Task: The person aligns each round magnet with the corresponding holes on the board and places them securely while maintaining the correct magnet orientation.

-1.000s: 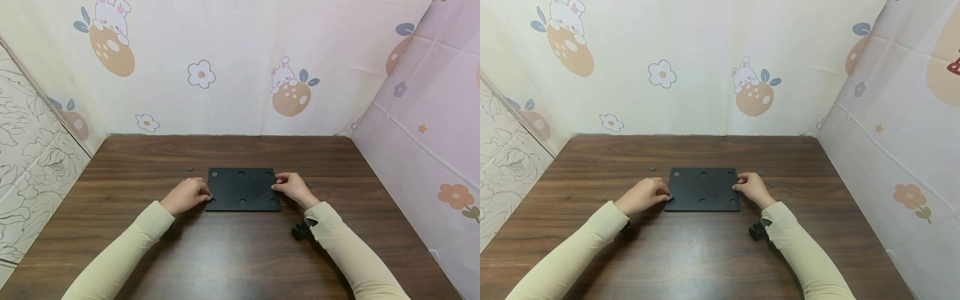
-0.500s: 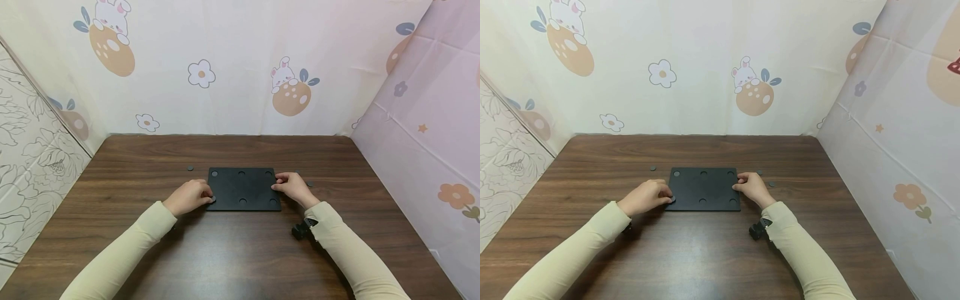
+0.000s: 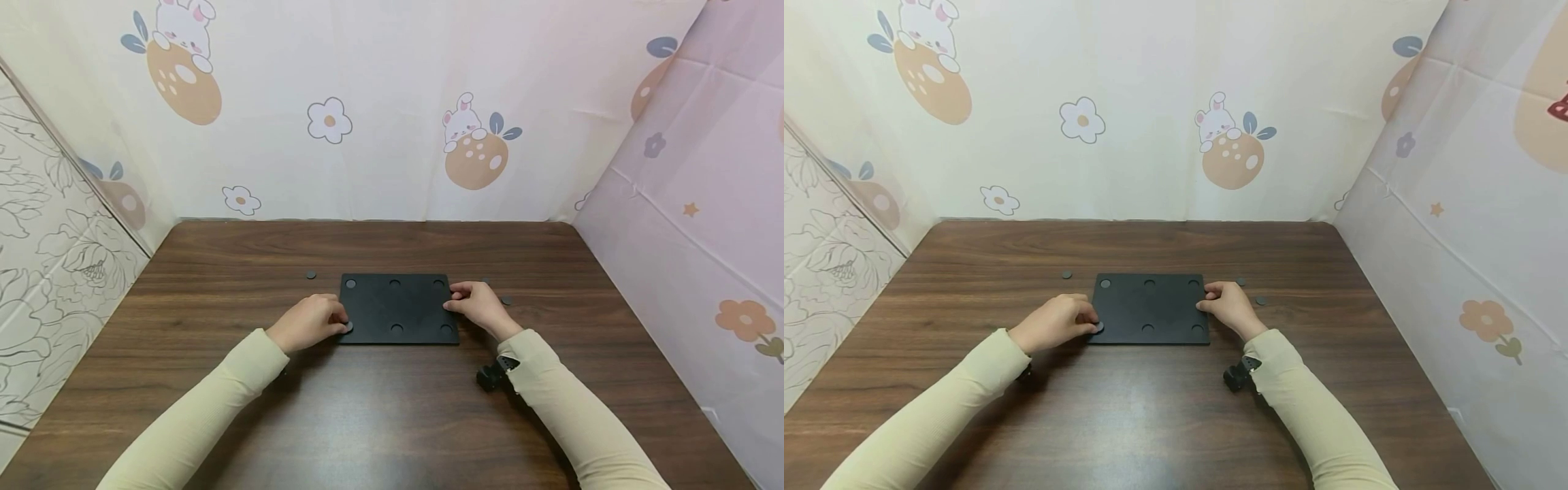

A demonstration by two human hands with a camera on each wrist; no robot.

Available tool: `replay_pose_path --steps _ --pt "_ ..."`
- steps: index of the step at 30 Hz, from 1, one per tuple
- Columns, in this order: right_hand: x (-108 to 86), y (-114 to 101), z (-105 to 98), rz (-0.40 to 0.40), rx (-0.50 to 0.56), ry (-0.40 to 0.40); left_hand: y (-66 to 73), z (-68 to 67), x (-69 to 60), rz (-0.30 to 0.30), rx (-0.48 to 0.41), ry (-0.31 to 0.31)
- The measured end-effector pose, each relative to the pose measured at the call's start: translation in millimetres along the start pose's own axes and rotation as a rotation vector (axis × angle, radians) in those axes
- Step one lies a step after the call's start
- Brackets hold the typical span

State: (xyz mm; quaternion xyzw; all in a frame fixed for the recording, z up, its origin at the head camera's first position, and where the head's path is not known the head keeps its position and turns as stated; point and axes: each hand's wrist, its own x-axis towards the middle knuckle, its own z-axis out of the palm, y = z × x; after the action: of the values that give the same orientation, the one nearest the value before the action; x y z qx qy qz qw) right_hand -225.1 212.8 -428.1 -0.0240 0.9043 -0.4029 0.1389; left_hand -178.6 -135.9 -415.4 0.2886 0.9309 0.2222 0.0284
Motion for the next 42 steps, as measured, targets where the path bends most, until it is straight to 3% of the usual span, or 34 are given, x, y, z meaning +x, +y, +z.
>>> replay_pose_path --steps 16,26,42 --pt "-0.1 0.4 -0.3 -0.006 0.013 0.0 0.8 -2.2 0.2 0.027 -0.007 -0.016" --pt "0.3 1.0 -0.9 -0.002 0.014 0.0 0.9 -3.2 -0.2 0.001 -0.036 -0.052" --pt "0.8 -1.3 -0.7 0.0 0.013 0.004 -3.8 -3.4 2.1 0.003 -0.042 -0.045"
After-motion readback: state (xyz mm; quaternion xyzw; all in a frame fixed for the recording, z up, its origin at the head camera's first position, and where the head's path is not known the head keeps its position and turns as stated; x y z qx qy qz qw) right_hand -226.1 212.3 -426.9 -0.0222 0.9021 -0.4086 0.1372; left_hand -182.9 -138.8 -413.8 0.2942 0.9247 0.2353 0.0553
